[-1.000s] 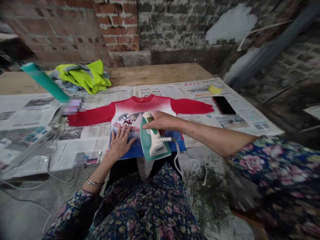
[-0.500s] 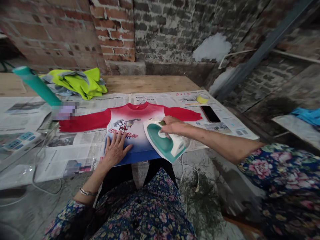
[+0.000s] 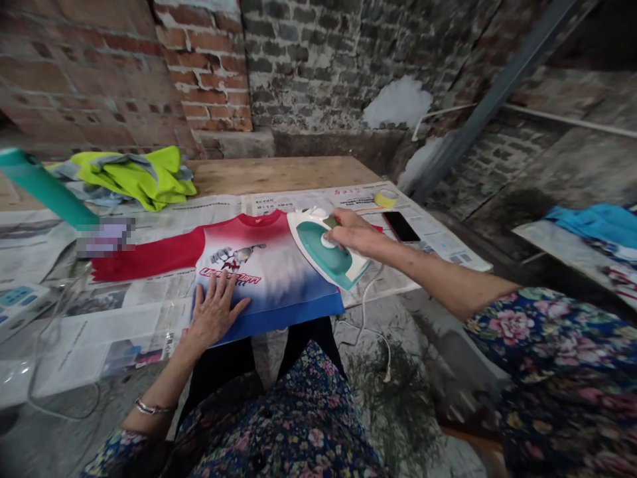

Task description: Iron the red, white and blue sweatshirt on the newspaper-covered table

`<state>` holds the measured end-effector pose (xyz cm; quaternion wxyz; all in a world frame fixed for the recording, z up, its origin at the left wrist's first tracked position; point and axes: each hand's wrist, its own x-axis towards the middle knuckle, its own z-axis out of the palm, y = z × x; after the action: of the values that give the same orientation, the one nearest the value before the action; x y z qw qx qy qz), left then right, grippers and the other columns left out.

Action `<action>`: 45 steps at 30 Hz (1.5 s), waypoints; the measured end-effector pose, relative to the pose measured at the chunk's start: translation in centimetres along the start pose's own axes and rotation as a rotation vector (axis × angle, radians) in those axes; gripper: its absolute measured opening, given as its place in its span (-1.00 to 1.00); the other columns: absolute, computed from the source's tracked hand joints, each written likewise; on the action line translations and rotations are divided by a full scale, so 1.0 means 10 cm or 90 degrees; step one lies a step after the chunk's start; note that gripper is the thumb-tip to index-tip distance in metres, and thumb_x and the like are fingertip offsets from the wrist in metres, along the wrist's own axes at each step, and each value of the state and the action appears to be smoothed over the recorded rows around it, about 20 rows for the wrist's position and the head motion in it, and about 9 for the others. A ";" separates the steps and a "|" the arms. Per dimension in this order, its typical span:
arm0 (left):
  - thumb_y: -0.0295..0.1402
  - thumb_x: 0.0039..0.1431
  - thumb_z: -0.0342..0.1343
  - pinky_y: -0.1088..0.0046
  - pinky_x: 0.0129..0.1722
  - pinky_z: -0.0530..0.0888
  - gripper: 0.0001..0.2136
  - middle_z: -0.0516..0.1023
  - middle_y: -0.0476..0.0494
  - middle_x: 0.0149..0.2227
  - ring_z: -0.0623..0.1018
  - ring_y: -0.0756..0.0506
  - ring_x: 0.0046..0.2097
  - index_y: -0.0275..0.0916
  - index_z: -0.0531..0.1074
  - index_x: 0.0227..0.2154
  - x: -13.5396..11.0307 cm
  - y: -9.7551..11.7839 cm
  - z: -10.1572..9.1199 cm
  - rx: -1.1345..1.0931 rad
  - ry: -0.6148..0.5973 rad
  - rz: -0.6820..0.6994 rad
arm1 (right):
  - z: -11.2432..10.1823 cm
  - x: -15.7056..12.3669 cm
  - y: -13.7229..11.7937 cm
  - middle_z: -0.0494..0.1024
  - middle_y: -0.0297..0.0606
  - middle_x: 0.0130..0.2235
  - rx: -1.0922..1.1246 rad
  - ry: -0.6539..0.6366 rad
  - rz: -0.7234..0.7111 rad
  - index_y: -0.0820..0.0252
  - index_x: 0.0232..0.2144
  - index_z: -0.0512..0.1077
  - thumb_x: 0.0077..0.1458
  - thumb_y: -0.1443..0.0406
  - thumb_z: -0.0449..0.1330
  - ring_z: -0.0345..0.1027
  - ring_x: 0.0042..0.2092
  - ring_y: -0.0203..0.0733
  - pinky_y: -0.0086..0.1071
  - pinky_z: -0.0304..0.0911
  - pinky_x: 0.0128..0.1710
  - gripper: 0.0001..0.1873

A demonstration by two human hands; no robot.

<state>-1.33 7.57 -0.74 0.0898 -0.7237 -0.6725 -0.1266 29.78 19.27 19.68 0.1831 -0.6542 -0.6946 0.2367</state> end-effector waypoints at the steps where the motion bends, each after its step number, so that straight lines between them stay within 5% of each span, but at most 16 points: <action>1: 0.02 0.44 0.02 -0.34 0.39 0.21 -0.34 0.23 -0.47 0.47 0.24 -0.50 0.49 -0.30 0.29 0.42 0.00 -0.01 0.01 -0.001 0.005 0.001 | -0.01 -0.02 0.04 0.55 -0.34 -0.43 -0.041 0.018 -0.016 0.10 -0.21 0.53 -0.05 0.28 0.34 0.44 -0.35 -0.10 -0.32 0.26 -0.36 -0.72; 7: 0.00 0.44 0.02 -0.32 0.39 0.23 -0.36 0.24 -0.46 0.47 0.23 -0.48 0.49 -0.28 0.30 0.42 -0.01 -0.01 0.01 0.005 0.007 0.000 | 0.12 -0.41 0.15 0.68 -0.17 -0.17 -0.182 0.039 0.001 0.06 -0.18 0.58 0.18 0.01 0.29 0.53 -0.10 0.07 -0.24 0.31 -0.20 -0.69; 13: 0.00 0.45 0.00 -0.29 0.40 0.23 -0.35 0.22 -0.43 0.48 0.21 -0.47 0.50 -0.25 0.25 0.45 -0.01 -0.02 0.00 0.013 -0.003 -0.006 | 0.39 -0.66 0.13 0.70 -0.10 0.01 -0.282 -0.016 -0.026 -0.06 0.16 0.56 0.25 0.00 0.27 0.53 0.09 0.19 -0.13 0.36 0.02 -0.52; 26: 0.04 0.45 0.01 -0.24 0.41 0.24 -0.34 0.21 -0.42 0.48 0.21 -0.46 0.50 -0.24 0.28 0.44 -0.05 0.00 -0.01 0.037 -0.020 -0.004 | 0.17 0.33 0.27 0.63 0.13 0.09 -0.341 0.094 0.024 0.20 0.18 0.51 0.36 0.13 0.19 0.47 0.18 0.25 -0.07 0.30 0.13 -0.55; 32: 0.05 0.45 -0.01 -0.25 0.42 0.21 -0.34 0.20 -0.40 0.49 0.19 -0.46 0.51 -0.23 0.26 0.45 -0.09 -0.01 0.04 0.038 0.000 -0.002 | 0.18 0.37 0.11 0.65 0.09 0.05 -0.353 0.097 -0.031 0.14 0.19 0.49 0.36 0.09 0.18 0.48 0.16 0.27 -0.04 0.29 0.13 -0.54; 39: 0.05 0.45 0.00 -0.24 0.43 0.20 -0.33 0.21 -0.39 0.49 0.22 -0.46 0.50 -0.23 0.25 0.45 -0.12 -0.02 0.04 0.025 0.006 0.011 | 0.40 0.40 -0.12 0.67 -0.04 0.07 -0.305 -0.039 -0.085 0.04 0.15 0.54 0.31 0.05 0.21 0.48 0.17 0.19 -0.12 0.31 0.10 -0.55; 45: 0.04 0.46 -0.01 -0.28 0.41 0.21 -0.33 0.19 -0.43 0.49 0.23 -0.48 0.49 -0.28 0.26 0.44 -0.14 0.00 0.05 0.017 0.019 0.017 | 0.37 0.82 0.02 0.60 0.09 0.16 -0.316 0.048 -0.016 0.14 0.18 0.51 0.34 0.10 0.20 0.43 0.23 0.27 0.00 0.29 0.17 -0.54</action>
<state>-1.41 6.37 -1.64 0.1113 -0.7293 -0.6631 -0.1268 27.22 27.14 16.04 0.0455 -0.6788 -0.7322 0.0317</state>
